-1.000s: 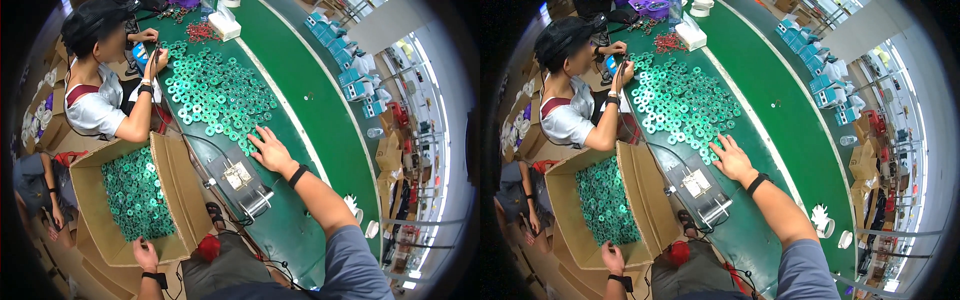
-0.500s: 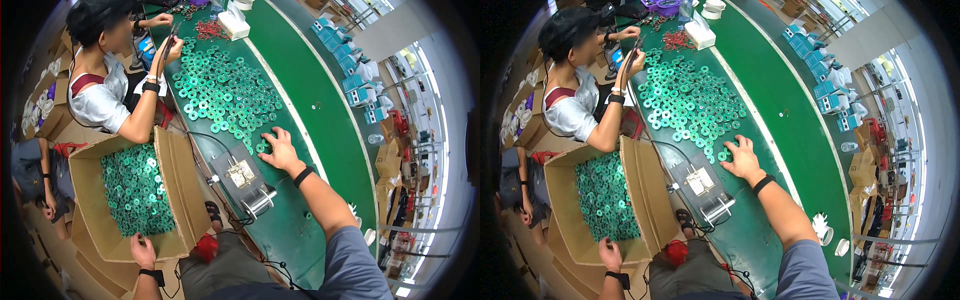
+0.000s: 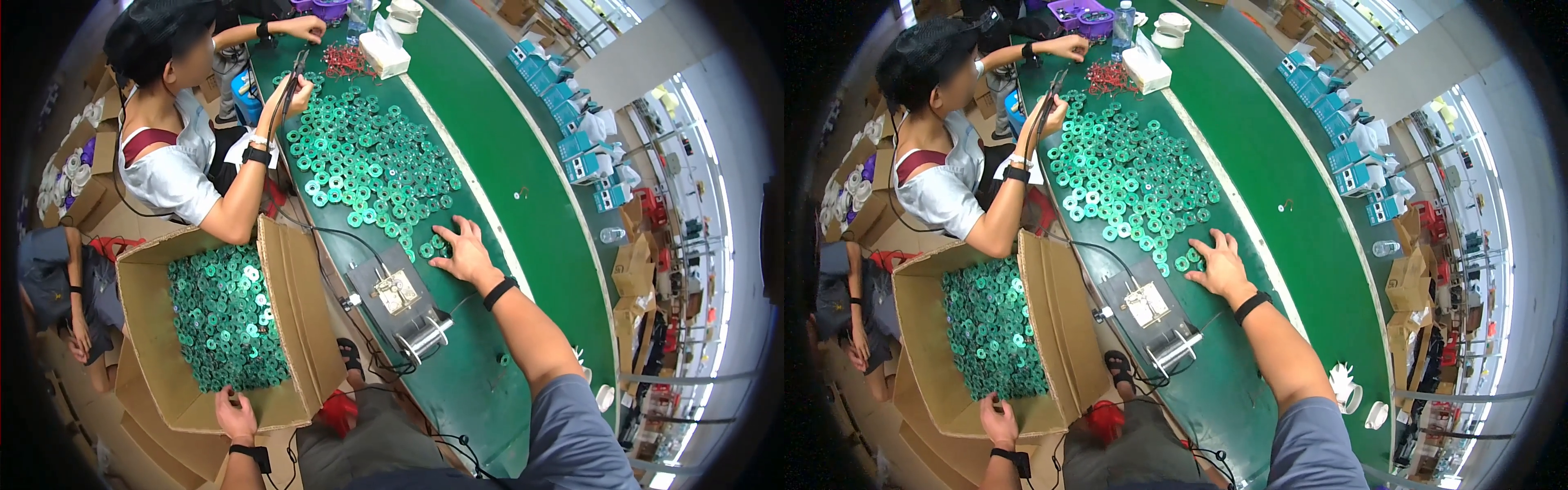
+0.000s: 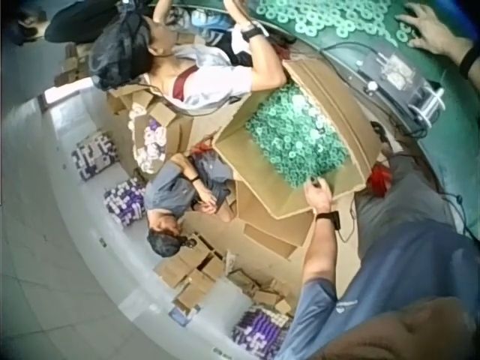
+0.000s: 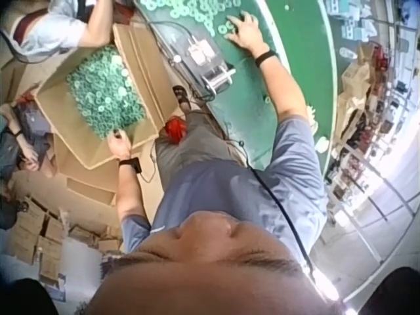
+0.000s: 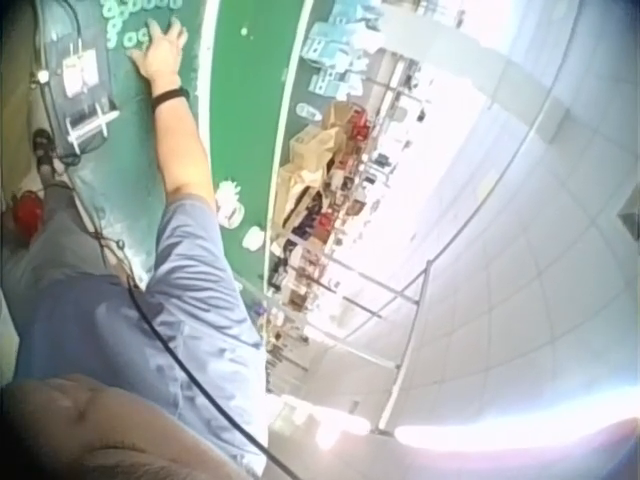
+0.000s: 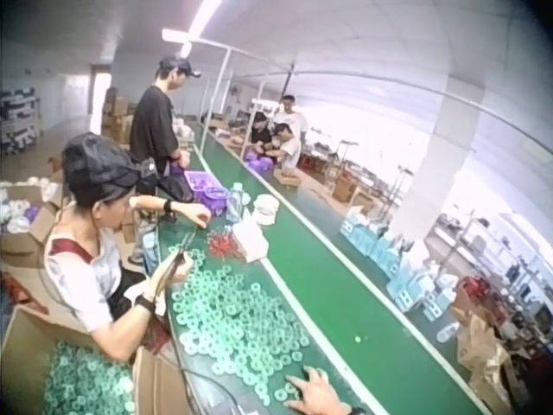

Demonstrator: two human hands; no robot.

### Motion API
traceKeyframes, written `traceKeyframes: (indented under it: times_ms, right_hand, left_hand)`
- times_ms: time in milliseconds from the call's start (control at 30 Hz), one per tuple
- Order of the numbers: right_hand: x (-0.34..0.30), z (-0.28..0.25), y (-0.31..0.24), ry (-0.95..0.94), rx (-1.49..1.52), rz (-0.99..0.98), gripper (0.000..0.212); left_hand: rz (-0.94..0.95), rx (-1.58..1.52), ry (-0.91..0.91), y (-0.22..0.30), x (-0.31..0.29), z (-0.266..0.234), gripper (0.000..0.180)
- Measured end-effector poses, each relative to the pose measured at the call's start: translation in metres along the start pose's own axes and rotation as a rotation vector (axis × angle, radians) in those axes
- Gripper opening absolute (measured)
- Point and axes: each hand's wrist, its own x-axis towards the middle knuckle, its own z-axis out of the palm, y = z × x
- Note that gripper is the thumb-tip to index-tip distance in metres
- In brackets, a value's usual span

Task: The person picks up green components from a cardboard box and arranges them into a grid on a green assembly table before returning them to the box.

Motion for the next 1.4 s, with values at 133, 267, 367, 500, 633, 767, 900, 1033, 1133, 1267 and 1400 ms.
traceKeyframes:
  times_ms: [133,267,367,500,633,767,900,1033,1133,1267,1400]
  right_hand:
    - [0.007,0.008,0.013,-0.047,0.137,0.0,0.076]
    - [0.008,0.014,0.018,0.026,0.037,0.044,0.074]
    - [0.013,0.017,0.028,-0.106,0.111,0.042,0.068]
    - [0.011,0.014,0.021,-0.029,0.066,0.042,0.067]
    - [0.006,0.019,0.019,-0.092,0.127,0.065,0.069]
    - [0.001,0.018,0.034,-0.075,0.214,0.066,0.066]
    - [0.003,0.023,0.055,0.04,0.233,-0.011,0.051]
    - [0.009,0.018,0.06,0.018,0.215,0.075,0.047]
    - [0.016,0.015,0.06,-0.03,0.252,0.096,0.051]
    - [0.014,0.002,0.025,-0.035,0.15,0.111,0.065]
    - [0.017,0.007,0.026,-0.121,0.137,0.065,0.083]
  left_hand:
    - [-0.059,0.0,-0.038,0.006,-0.001,-0.002,0.029]
    - [-0.022,0.031,-0.007,-0.011,-0.003,0.007,0.03]
    - [-0.031,0.036,0.017,-0.01,-0.003,0.009,0.03]
    - [-0.017,0.014,0.03,-0.006,-0.003,0.007,0.03]
    - [-0.022,0.023,0.019,-0.004,-0.006,0.002,0.03]
    - [-0.018,0.042,0.0,-0.006,-0.004,0.006,0.03]
    - [0.024,0.04,0.011,-0.027,-0.006,0.012,0.031]
    - [-0.04,0.039,-0.051,0.002,0.0,0.008,0.03]
    - [-0.064,0.014,-0.047,0.012,0.001,0.001,0.03]
    - [-0.07,0.026,-0.047,0.007,0.004,-0.003,0.029]
    - [-0.07,-0.011,-0.04,0.002,0.001,0.002,0.028]
